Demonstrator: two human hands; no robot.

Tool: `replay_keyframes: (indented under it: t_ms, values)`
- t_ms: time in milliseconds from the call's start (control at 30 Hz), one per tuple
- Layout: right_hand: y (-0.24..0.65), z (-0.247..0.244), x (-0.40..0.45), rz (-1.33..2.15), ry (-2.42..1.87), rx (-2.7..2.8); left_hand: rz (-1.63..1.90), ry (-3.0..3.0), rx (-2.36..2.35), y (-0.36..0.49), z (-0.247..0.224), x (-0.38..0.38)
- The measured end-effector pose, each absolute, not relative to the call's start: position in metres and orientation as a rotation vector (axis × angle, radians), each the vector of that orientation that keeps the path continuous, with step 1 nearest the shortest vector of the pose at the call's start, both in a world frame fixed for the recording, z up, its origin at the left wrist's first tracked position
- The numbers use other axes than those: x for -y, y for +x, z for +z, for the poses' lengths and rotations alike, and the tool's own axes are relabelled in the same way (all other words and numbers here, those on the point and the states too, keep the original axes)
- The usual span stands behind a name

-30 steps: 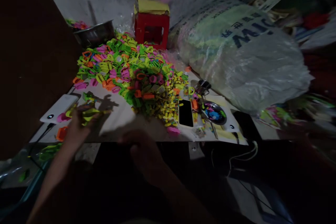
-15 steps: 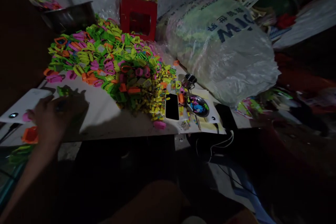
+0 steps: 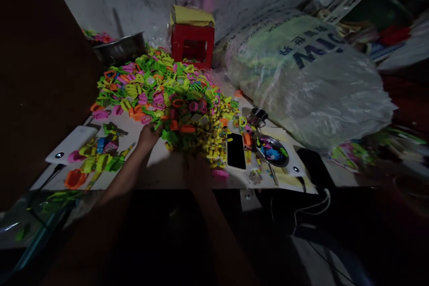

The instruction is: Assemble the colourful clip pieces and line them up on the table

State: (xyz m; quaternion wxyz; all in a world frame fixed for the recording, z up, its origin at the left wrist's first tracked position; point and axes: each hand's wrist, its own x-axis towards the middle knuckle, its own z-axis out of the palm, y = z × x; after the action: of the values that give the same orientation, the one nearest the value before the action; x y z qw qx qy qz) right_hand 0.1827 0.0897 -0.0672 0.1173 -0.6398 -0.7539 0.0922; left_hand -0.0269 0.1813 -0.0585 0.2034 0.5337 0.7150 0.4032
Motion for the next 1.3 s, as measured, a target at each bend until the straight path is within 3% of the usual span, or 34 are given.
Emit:
replay_keyframes:
  t_ms: [200, 367, 733, 1300]
  values:
    - [0.192, -0.075, -0.088, 0.468, -1.703, 1.878, 1.411, 1.184, -1.604, -0.017, -0.034, -0.103]
    - [0.198, -0.060, -0.072, 0.828, -1.270, 1.712, 1.276, 1.076, -1.419, 0.007, -0.017, -0.041]
    - [0.183, -0.034, -0.021, 1.212, -0.966, 1.638, 1.340, 0.757, -0.978, 0.032, -0.019, -0.010]
    - [0.203, -0.012, -0.024, 0.679, -1.010, 1.830, 0.951, 1.546, -1.451, 0.022, -0.013, -0.002]
